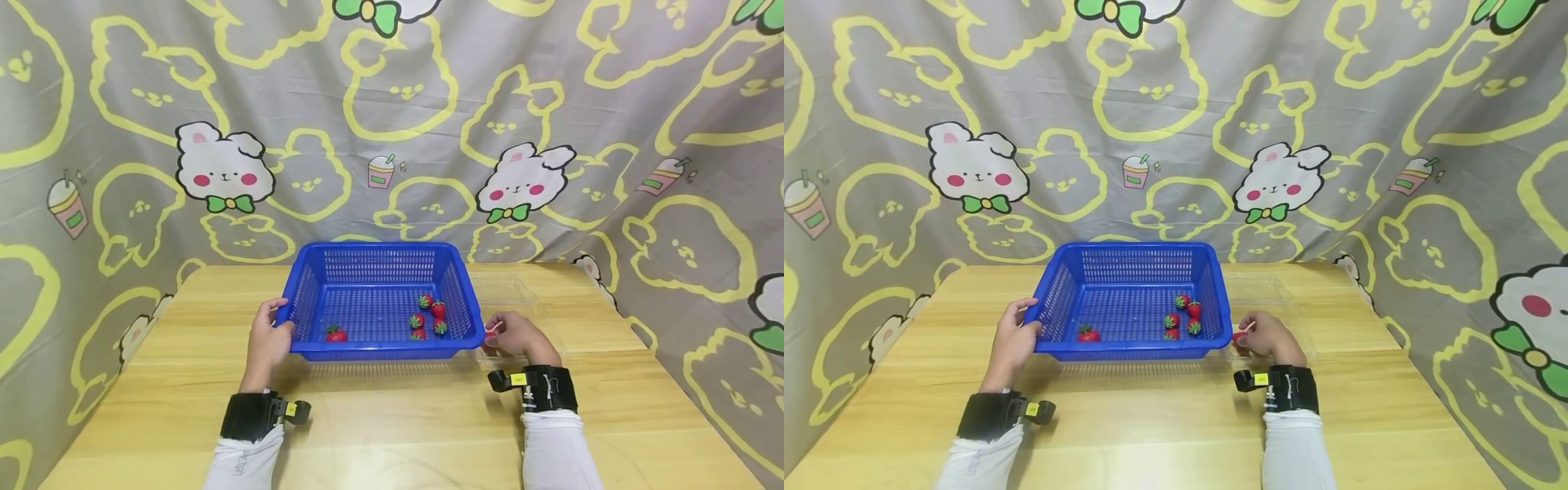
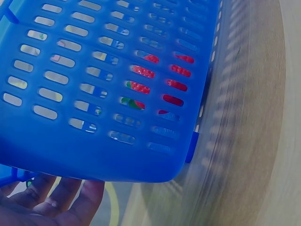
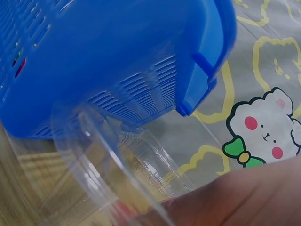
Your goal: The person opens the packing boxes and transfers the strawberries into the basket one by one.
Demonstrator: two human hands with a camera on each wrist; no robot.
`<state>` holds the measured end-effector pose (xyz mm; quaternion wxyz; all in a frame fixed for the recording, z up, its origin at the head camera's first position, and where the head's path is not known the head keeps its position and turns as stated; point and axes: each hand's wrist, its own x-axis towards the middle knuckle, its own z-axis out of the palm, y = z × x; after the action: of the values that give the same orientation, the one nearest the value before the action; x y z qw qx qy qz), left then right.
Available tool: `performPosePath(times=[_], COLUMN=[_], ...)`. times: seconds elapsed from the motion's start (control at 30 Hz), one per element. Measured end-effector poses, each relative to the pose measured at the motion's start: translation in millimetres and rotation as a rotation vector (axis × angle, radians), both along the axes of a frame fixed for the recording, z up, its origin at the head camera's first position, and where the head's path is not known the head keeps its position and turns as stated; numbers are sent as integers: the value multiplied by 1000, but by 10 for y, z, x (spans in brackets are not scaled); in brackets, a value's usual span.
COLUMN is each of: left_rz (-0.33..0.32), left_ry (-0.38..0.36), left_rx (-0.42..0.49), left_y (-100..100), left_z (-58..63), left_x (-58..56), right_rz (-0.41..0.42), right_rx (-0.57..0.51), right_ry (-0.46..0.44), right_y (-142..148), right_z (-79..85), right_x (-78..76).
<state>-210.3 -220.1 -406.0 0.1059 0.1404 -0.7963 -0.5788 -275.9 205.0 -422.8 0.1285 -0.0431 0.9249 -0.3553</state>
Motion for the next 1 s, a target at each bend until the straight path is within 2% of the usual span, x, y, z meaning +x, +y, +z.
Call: performPosePath(times=[0.47,0.8,1.0], left_rz=[1,-6,-2], left_ry=[3,11,14], left_rx=[15,-3,-5], left_y=[13,0,-1], left_z=[1,-9,-9], left_x=[-5,-9,-12], right_rz=[-37,-21,-27], right_rx=[21,2,-19], right_ry=[34,92,96], right_y=[21,34,43], right_z=[18,29,38], right_x=[-20,-19,-10])
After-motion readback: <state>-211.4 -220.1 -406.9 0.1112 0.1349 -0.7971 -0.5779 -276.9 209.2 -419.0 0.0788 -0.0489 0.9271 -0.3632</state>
